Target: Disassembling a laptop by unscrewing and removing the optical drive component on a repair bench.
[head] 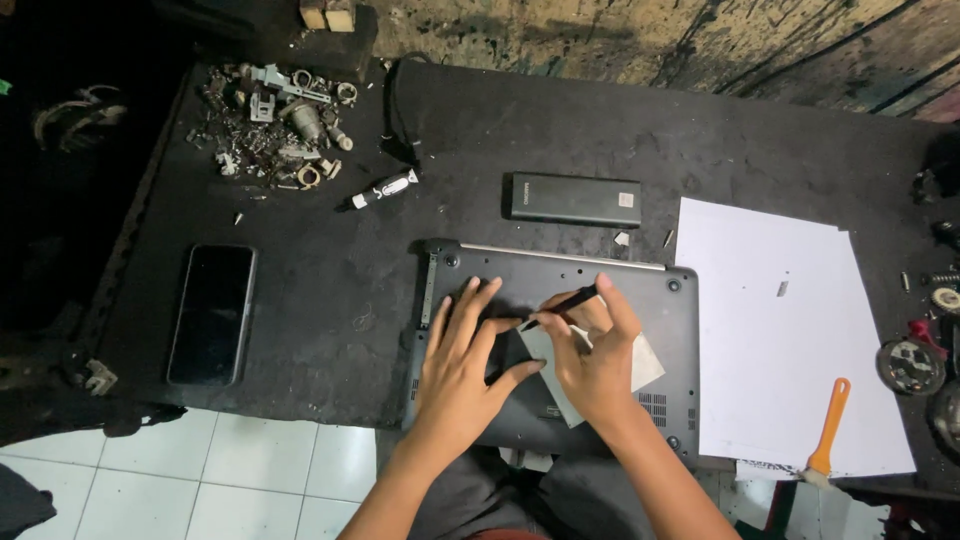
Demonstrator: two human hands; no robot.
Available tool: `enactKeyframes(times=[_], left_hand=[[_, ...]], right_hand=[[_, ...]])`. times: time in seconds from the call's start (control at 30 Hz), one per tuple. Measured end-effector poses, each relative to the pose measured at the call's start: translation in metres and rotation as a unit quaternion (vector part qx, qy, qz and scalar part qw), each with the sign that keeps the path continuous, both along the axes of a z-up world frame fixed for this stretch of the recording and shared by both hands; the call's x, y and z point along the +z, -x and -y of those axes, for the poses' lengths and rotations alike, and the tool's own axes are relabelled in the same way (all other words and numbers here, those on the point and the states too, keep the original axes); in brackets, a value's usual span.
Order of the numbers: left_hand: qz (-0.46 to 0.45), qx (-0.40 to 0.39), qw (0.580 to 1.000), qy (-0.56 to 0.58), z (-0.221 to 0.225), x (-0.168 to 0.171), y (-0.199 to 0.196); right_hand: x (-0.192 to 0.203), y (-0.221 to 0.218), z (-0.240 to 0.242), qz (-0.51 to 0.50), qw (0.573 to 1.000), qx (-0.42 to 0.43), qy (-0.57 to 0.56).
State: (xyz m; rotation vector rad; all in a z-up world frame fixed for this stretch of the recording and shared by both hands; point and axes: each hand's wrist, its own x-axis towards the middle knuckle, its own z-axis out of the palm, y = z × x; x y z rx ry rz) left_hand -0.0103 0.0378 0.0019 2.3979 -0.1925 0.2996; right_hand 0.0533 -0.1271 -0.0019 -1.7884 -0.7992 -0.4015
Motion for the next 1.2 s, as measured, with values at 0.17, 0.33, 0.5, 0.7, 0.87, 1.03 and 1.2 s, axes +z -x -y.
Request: enactKeyframes(times=[0.17, 0.33, 0.5, 0.7, 0.87, 1.03, 1.2], left_hand=[[-0.010, -0.010, 1.000, -0.002, 0.000, 0.004, -0.001], [0.003, -0.009, 1.000, -0.028, 0.000, -0.006, -0.001], [0.008, 0.002, 1.000, -0.006, 0.001, -0.002, 0.001], [0.013, -0.001, 1.000, -0.015, 0.002, -0.004, -0.001], [-0.010, -0.009, 1.000, -0.024, 0.001, -0.003, -0.001], [0.029, 0.000, 1.000, -0.003, 0.003, -0.002, 0.001], [0.033, 0.004, 0.999, -0.014, 0.002, -0.004, 0.000]], right_hand=[[-0.016, 0.001, 0.005, 0.054, 0.998, -0.007, 0.031], [-0.014, 0.005, 0.009, 0.090, 0.993, 0.008, 0.080], [-0.003, 0.004, 0.010, 0.052, 0.995, 0.073, 0.047], [-0.013, 0.002, 0.012, 0.070, 0.994, 0.075, 0.044], [-0.009, 0.001, 0.013, 0.058, 0.989, 0.131, 0.021], [-0.002, 0.001, 0.009, 0.093, 0.994, 0.054, 0.007], [-0.005, 0.003, 0.012, 0.067, 0.996, 0.057, 0.013]])
